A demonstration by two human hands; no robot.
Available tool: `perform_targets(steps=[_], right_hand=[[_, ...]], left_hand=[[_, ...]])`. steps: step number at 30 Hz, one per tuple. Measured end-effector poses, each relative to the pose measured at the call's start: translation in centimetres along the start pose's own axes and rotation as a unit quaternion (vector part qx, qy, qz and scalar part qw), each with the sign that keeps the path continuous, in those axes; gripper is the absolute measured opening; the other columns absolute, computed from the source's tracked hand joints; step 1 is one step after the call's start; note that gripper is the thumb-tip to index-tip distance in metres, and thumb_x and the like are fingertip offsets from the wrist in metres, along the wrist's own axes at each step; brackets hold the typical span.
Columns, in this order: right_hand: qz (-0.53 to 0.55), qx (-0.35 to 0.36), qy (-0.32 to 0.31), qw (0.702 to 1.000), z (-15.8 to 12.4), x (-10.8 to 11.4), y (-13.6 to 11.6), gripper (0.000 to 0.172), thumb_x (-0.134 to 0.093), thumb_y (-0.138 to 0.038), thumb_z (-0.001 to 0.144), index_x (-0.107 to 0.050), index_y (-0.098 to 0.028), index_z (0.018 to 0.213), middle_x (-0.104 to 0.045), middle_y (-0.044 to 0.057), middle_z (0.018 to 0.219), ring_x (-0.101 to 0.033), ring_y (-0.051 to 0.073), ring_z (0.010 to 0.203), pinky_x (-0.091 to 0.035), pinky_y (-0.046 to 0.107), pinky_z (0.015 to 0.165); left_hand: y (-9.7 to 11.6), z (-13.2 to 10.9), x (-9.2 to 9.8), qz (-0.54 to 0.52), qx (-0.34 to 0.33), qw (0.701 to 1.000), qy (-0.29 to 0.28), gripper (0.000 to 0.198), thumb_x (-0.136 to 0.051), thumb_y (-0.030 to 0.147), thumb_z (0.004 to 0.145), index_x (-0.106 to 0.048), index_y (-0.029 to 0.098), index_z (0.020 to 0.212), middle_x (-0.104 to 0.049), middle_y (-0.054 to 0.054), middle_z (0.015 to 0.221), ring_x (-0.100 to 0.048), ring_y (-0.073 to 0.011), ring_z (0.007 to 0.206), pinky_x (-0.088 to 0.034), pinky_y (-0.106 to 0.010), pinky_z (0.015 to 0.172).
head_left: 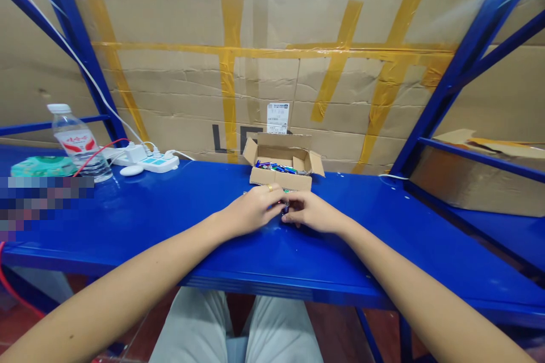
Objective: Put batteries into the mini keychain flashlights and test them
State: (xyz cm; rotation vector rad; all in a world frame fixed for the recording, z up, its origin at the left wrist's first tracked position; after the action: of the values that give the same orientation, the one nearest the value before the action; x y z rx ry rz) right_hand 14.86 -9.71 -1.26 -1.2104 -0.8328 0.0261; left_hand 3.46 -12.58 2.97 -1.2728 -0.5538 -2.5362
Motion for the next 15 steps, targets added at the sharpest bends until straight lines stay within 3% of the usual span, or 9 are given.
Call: perform_targets(steps=[4,9,15], right_hand=[[0.011,-0.002,0.002,1.0,0.0,0.0,0.1,0.019,-0.068,-0.029,0.073,-0.062,-0.017,0.086,-0.059,-0.002,0.067,-0.052,0.012,0.056,-0.043,0.026,0.055],[0.011,-0.015,0.019,1.0,-0.2,0.5,-0.1,0.019,-0.069,-0.031,0.072,-0.063,-0.017,0.083,-0.058,-0.002,0.064,-0.051,0.012,0.056,-0.042,0.026,0.055],[-0.054,0.018,0.04,0.998,-0.2,1.1,-0.4,0.022,-0.067,-0.033,0.078,-0.07,-0.016,0.091,-0.064,0.001,0.075,-0.055,0.016,0.07,-0.043,0.029,0.066]], left_hand=[[0.3,0.0,-0.2,0.008,-0.012,1.0,-0.024,0.019,-0.048,0.019,0.094,-0.065,0.017,0.104,-0.064,-0.009,0.105,-0.062,-0.0174,0.097,-0.048,-0.029,0.088],[-1.7,-0.1,1.8,0.063,0.035,0.997,-0.022,0.021,-0.049,0.02,0.091,-0.065,0.017,0.105,-0.067,-0.008,0.098,-0.062,-0.0185,0.091,-0.047,-0.03,0.082],[-3.6,-1.0,-0.5,0.09,0.074,0.977,-0.181,0.015,-0.054,0.02,0.088,-0.068,0.018,0.091,-0.07,-0.007,0.089,-0.064,-0.0192,0.082,-0.045,-0.028,0.073]])
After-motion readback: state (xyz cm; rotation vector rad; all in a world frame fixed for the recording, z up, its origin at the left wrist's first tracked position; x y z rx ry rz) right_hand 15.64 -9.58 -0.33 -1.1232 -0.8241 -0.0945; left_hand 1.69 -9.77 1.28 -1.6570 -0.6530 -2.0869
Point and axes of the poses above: each hand's wrist, its own z-axis towards the middle knuckle, its own x-axis out of the back of the hand, y = z × x, the point moved 7 cm from there along z, towards the middle knuckle
